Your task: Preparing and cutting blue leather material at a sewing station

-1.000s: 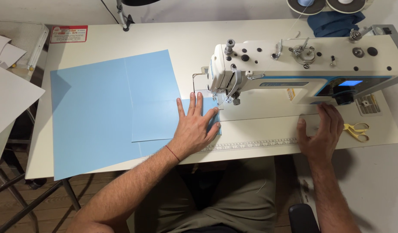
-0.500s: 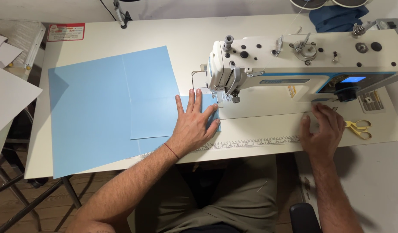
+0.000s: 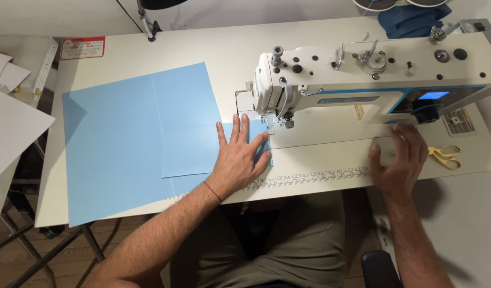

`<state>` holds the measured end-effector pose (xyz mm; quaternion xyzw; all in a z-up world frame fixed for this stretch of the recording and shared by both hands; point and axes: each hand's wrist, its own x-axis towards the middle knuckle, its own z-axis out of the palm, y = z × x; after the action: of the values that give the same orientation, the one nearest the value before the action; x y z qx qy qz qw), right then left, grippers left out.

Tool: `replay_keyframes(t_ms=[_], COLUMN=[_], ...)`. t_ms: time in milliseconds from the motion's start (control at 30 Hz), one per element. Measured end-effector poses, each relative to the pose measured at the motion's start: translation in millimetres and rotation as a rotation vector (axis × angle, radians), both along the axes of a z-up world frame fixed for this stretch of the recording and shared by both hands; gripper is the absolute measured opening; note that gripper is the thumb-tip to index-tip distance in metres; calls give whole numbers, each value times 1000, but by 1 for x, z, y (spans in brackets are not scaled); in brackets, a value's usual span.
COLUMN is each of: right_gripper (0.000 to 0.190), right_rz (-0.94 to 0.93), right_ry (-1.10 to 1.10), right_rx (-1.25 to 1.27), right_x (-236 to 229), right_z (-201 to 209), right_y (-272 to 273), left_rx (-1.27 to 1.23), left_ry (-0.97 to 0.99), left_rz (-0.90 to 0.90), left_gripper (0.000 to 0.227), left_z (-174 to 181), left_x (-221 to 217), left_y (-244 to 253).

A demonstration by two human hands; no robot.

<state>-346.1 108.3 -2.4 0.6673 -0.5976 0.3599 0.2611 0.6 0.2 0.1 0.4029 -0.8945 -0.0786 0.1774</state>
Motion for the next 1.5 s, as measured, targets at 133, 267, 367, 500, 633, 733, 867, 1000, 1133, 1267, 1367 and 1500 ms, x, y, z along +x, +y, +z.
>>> replay_keyframes(t_ms=[133, 267, 367, 500, 633, 733, 867, 1000, 1133, 1267, 1367, 1500], right_gripper=[33, 33, 33, 33, 30, 30, 32, 29, 28, 28, 28, 27], right_rz=[28, 16, 25, 22, 26, 29, 30, 37, 24, 34, 40, 45], right_ry=[16, 2, 16, 7, -20, -7, 3, 16, 14, 9, 13, 20], right_rx=[-34, -33, -23, -21, -6, -23, -17, -23, 1, -9, -3, -16], right_x=[0, -3, -1, -2, -4, -1, 0, -1, 1, -1, -2, 0], right_z=[2, 0, 3, 1, -3, -1, 1, -3, -2, -3, -5, -2], right_y=[-1, -1, -5, -1, -1, -2, -2, -3, -2, -4, -1, -4], left_rx=[22, 47, 13, -23, -98, -95, -99, -83, -76, -44, -35, -31], left_ry=[11, 29, 2, 2, -1, -20, -28, -49, -52, -72, -86, -97], left_rz=[-8, 19, 71, 56, 70, 74, 83, 77, 80, 78, 86, 90], left_gripper=[44, 49, 73, 84, 82, 84, 84, 84, 85, 85, 86, 87], left_z=[1, 3, -11, -20, -24, -26, -26, -27, -30, -29, -32, -32], left_x=[1, 0, 0, -1, -1, 0, -1, 0, 0, -2, -3, -3], left_y=[-2, -4, -10, -9, -6, -7, -10, -14, -17, -23, -23, -30])
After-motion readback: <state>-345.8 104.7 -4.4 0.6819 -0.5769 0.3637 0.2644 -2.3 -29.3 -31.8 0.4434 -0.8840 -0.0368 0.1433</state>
